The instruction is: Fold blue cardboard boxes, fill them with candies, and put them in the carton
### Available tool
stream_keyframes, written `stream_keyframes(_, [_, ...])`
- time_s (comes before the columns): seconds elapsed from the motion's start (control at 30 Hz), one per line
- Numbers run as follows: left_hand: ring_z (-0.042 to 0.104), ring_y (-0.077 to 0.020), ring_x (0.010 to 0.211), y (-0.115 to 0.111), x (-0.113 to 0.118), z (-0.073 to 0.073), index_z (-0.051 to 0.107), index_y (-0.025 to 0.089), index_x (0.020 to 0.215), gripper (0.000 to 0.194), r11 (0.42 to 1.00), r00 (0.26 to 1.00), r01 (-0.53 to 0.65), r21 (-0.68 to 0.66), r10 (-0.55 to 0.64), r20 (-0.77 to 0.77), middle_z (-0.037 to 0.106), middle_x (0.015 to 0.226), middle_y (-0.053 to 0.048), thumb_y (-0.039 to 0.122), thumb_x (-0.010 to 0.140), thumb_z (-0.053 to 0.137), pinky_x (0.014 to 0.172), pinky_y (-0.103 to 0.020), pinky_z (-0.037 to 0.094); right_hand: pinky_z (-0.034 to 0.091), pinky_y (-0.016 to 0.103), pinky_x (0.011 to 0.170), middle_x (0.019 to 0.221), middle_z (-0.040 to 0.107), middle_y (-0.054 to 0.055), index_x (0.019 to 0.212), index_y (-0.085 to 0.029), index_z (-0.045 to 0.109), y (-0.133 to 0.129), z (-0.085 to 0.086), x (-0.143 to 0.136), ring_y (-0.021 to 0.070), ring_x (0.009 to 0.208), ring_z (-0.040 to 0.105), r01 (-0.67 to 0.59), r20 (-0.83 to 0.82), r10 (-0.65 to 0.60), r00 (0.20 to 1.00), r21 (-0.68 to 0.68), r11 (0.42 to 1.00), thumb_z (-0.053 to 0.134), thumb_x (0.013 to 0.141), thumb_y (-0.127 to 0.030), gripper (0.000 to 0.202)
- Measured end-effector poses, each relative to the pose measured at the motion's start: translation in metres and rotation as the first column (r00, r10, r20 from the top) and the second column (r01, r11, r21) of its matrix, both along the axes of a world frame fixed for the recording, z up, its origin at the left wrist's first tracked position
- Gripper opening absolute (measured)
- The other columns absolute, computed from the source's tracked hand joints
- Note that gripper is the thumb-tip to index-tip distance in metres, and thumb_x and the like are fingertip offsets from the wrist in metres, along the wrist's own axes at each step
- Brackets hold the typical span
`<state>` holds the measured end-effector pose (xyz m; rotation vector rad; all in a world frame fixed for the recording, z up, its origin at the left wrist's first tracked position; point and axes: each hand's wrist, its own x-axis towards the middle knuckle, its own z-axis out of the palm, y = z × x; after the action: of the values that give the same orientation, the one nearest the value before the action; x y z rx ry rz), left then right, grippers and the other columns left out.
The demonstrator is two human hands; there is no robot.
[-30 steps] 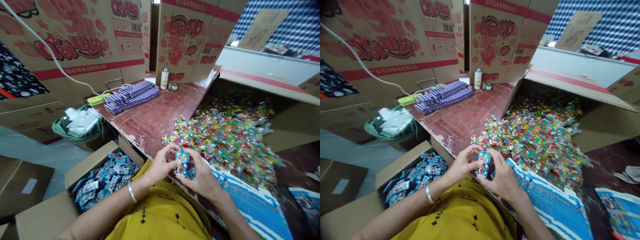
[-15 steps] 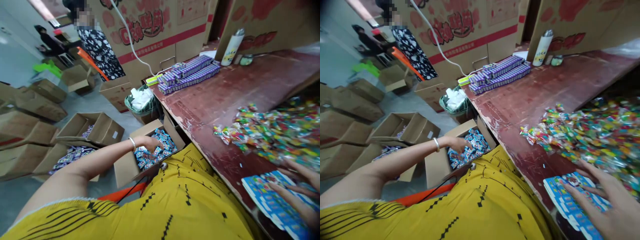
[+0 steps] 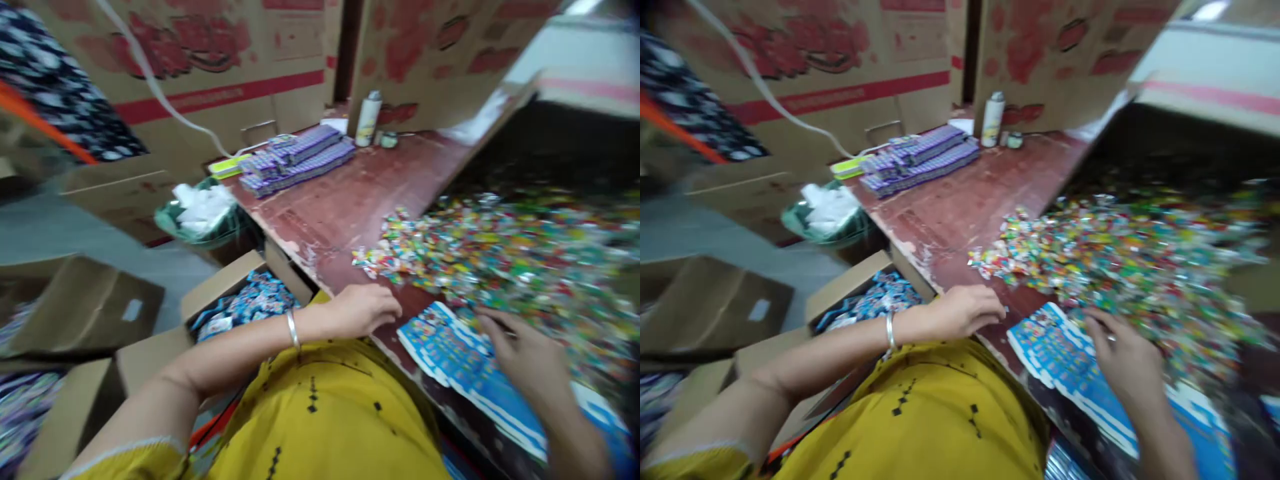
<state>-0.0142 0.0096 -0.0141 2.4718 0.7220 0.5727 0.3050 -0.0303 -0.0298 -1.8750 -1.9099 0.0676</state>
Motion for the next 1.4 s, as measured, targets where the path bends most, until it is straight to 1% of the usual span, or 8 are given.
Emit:
stream_keyframes(0.1, [0.056, -0.0196, 0.106, -0.017, 0.042, -0.019, 0.060, 0.018, 0.109, 0.024, 0.963, 0.981, 0.194, 0.185, -0.187, -0.058, 0.065, 0.112, -0.008, 0.031, 0.096, 0.045, 0.089, -0.030, 0.042, 0.049, 0.037, 0.074, 0.104, 0.070, 0.006, 0.098, -0.024, 0.070, 0.000, 0.002, 0.006, 0.0255, 0.086, 0.067, 0.032, 0.080, -0.023, 0.997, -0.112, 0.993, 0.043, 0.092, -0.043, 0.034])
stream_keyframes(0.2, [0.055, -0.0211, 0.106, -0.029, 0.059, -0.030, 0.061, 0.017, 0.104, 0.027, 0.938, 0.965, 0.242, 0.248, -0.206, -0.161, 0.064, 0.108, -0.008, 0.038, 0.094, 0.049, 0.088, -0.033, 0.041, 0.047, 0.034, 0.078, 0.104, 0.067, 0.006, 0.102, -0.025, 0.070, 0.004, -0.005, 0.001, 0.0237, 0.092, 0.065, 0.002, 0.107, 0.018, 0.994, -0.188, 0.982, 0.040, 0.095, -0.038, 0.034])
stream_keyframes(0.57, [0.051, -0.0226, 0.115, -0.035, 0.059, -0.040, 0.058, 0.017, 0.113, 0.033, 0.917, 0.960, 0.244, 0.315, -0.182, -0.213, 0.061, 0.115, -0.010, 0.041, 0.092, 0.051, 0.093, -0.035, 0.039, 0.045, 0.035, 0.074, 0.094, 0.063, 0.008, 0.096, -0.024, 0.070, 0.024, -0.011, -0.029, 0.0253, 0.087, 0.062, 0.065, 0.130, -0.046, 0.990, -0.147, 0.987, 0.050, 0.091, -0.045, 0.029])
stream_keyframes(0.73, [0.049, -0.0236, 0.120, -0.036, 0.059, -0.043, 0.056, 0.016, 0.115, 0.034, 0.931, 0.965, 0.236, 0.278, -0.191, -0.180, 0.060, 0.120, -0.008, 0.041, 0.093, 0.048, 0.098, -0.039, 0.038, 0.044, 0.031, 0.069, 0.092, 0.064, 0.004, 0.084, -0.025, 0.069, 0.024, 0.000, -0.030, 0.0192, 0.074, 0.060, 0.053, -0.051, -0.057, 0.997, -0.078, 0.996, 0.057, 0.086, -0.045, 0.023])
stream_keyframes(0.9, [0.054, -0.0205, 0.115, -0.036, 0.056, -0.032, 0.058, 0.018, 0.110, 0.029, 0.979, 0.987, 0.147, 0.141, -0.137, -0.083, 0.063, 0.116, -0.007, 0.039, 0.093, 0.049, 0.099, -0.036, 0.042, 0.044, 0.029, 0.061, 0.072, 0.064, 0.002, 0.079, -0.021, 0.063, 0.016, 0.018, -0.039, 0.0178, 0.063, 0.059, 0.035, -0.361, -0.068, 0.930, -0.096, 0.995, 0.060, 0.084, -0.047, 0.027])
stream_keyframes(1.13, [0.047, -0.0288, 0.125, -0.026, 0.063, -0.013, 0.044, 0.014, 0.131, 0.063, 0.957, 0.924, -0.286, -0.045, 0.288, 0.252, 0.051, 0.133, -0.017, 0.044, 0.081, 0.066, 0.106, -0.046, 0.040, 0.033, 0.024, 0.040, 0.053, 0.052, -0.004, 0.071, -0.020, 0.056, 0.014, 0.043, -0.066, 0.0105, 0.040, 0.043, 0.005, -0.784, -0.146, 0.603, -0.180, 0.984, 0.069, 0.076, -0.051, 0.033])
stream_keyframes(1.27, [0.050, -0.0257, 0.123, -0.018, 0.062, -0.004, 0.041, 0.018, 0.139, 0.062, 0.936, 0.898, -0.177, -0.306, 0.281, 0.338, 0.053, 0.135, -0.014, 0.035, 0.084, 0.064, 0.107, -0.044, 0.039, 0.034, 0.024, 0.040, 0.057, 0.055, -0.003, 0.077, -0.020, 0.062, 0.012, 0.042, -0.077, 0.0107, 0.042, 0.044, -0.029, -0.891, -0.114, 0.440, -0.141, 0.990, 0.068, 0.078, -0.050, 0.031])
stream_keyframes(1.4, [0.054, -0.0242, 0.118, -0.008, 0.049, 0.008, 0.049, 0.018, 0.136, 0.051, 0.740, 0.823, 0.208, -0.639, 0.221, 0.524, 0.058, 0.130, -0.011, 0.038, 0.089, 0.057, 0.105, -0.041, 0.040, 0.043, 0.026, 0.052, 0.077, 0.063, 0.002, 0.111, -0.021, 0.066, 0.000, 0.039, -0.085, 0.0140, 0.058, 0.052, -0.185, -0.843, 0.043, 0.537, -0.068, 0.980, 0.055, 0.090, -0.047, 0.036])
